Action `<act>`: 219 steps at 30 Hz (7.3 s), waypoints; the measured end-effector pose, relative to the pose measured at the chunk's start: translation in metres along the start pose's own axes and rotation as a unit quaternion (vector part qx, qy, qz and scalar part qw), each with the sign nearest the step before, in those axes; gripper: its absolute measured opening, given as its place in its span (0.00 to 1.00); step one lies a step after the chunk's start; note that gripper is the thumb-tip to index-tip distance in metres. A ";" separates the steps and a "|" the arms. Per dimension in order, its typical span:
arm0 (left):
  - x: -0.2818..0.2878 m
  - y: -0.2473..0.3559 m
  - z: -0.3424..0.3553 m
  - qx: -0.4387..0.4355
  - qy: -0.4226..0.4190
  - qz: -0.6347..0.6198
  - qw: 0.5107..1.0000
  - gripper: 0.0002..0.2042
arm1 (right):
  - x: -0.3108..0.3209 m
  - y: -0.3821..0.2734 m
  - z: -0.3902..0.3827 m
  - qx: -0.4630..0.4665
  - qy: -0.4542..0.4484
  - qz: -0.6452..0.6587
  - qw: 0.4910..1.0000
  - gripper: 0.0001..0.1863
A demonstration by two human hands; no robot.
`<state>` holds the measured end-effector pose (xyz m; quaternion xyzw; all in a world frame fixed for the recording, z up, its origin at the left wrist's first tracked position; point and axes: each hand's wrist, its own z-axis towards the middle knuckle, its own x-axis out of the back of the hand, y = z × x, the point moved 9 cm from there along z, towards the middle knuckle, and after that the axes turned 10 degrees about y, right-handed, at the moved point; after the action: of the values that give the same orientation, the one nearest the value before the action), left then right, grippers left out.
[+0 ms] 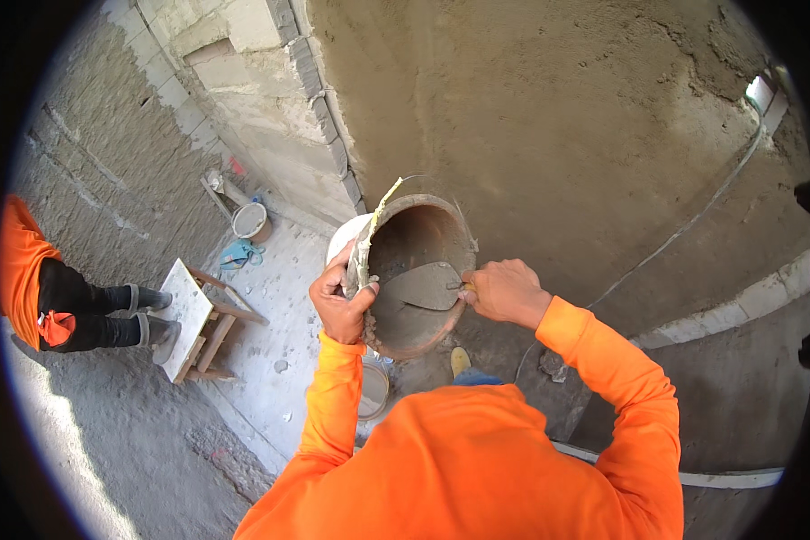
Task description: The person applies wet cement to a wall using a trowel and a bucket, then smooths the surface with a long straightedge. The person repeatedly scoops cement, spreads it across the wall, and levels the plaster to create an even finish.
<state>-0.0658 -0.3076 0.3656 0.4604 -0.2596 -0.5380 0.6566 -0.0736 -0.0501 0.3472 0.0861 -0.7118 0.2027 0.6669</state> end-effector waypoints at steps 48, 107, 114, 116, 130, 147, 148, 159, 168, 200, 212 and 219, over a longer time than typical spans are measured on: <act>0.181 -0.127 0.045 0.148 0.386 0.169 0.895 0.16 | 0.762 0.088 0.029 -0.118 0.668 -0.107 0.727 0.22; 0.122 -0.178 0.120 0.184 0.241 0.171 0.938 0.16 | 0.856 0.054 0.053 -0.319 0.641 -0.356 0.600 0.24; 0.130 -0.190 0.121 0.230 0.219 0.147 0.937 0.13 | 0.799 0.082 0.005 -0.371 0.668 -0.235 0.601 0.24; 0.125 -0.202 0.130 0.235 0.190 0.126 0.945 0.12 | 0.741 0.073 -0.008 -0.397 0.665 -0.287 0.563 0.21; 0.035 -0.173 0.097 0.195 0.044 -0.049 0.979 0.19 | -0.104 -0.055 0.172 0.019 0.042 -0.109 0.993 0.13; -0.014 -0.125 0.108 0.091 -0.032 0.025 0.995 0.15 | -0.096 -0.034 0.081 -0.054 0.060 0.282 0.956 0.14; -0.012 -0.123 0.112 0.066 -0.021 0.068 0.995 0.16 | -0.087 -0.054 0.075 0.078 0.101 0.239 0.963 0.13; 0.015 -0.162 0.140 0.112 0.056 0.021 0.992 0.11 | 0.067 0.046 0.048 -0.236 0.178 0.609 0.736 0.19; 0.070 -0.204 0.139 0.086 0.116 0.089 0.985 0.10 | 0.488 0.054 -0.042 0.058 0.749 0.412 0.515 0.19; 0.168 -0.205 0.133 0.099 0.272 0.153 0.945 0.09 | 0.819 0.155 0.043 0.131 0.666 0.667 0.308 0.16; 0.164 -0.217 0.130 0.116 0.254 0.164 0.946 0.08 | 0.779 0.125 0.063 0.105 0.577 0.607 0.536 0.17; 0.115 -0.177 0.154 0.197 0.233 0.065 0.950 0.07 | 0.487 0.048 0.066 0.063 0.433 0.571 0.695 0.19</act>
<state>-0.2445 -0.4663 0.2590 0.6753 -0.2295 -0.3101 0.6286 -0.1997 0.0384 0.8161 -0.3923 -0.2423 0.6036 0.6504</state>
